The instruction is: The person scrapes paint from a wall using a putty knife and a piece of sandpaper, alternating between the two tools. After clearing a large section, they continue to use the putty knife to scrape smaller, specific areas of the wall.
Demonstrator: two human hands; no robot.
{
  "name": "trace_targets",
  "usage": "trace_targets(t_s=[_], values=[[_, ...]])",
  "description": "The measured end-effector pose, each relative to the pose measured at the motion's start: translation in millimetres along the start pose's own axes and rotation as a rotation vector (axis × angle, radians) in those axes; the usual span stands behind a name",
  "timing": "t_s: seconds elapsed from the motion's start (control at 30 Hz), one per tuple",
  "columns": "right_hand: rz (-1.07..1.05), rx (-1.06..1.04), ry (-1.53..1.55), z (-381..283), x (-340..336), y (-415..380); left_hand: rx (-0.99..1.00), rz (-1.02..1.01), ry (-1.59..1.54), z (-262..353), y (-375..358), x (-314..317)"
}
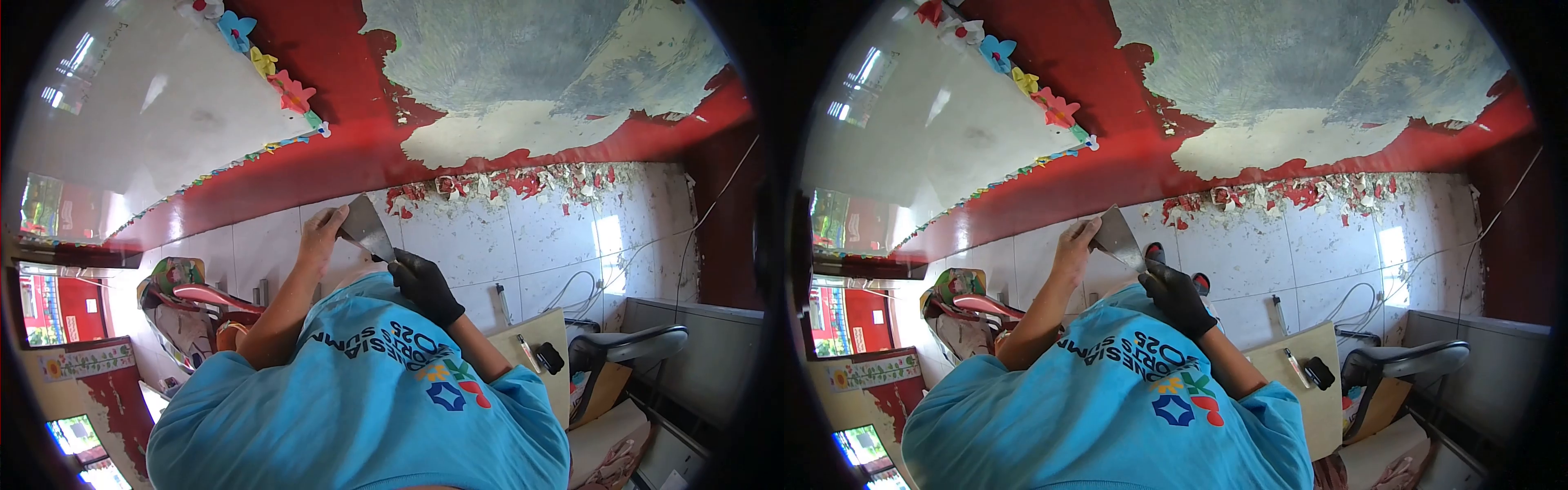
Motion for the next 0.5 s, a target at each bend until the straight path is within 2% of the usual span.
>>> trace_targets(t_s=[0.3,0.5], values=[[-0.027,-0.017,-0.045,-0.5,1.2,3.3,-0.055,0.042,-0.130,-7.2,3.5,-9.2],[-0.025,0.042,-0.007,-1.7,-0.3,7.4,-0.064,0.035,-0.196,-7.6,0.5,-15.2]])
Point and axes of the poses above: each hand's wrist, its own y-axis towards the middle knuckle, its own x-axis out of the palm, z = x × y, the point moved 1 cm from there along y, towards the middle knuckle, and after that the axes turned 8 degrees about -x, right-handed, at the moved point
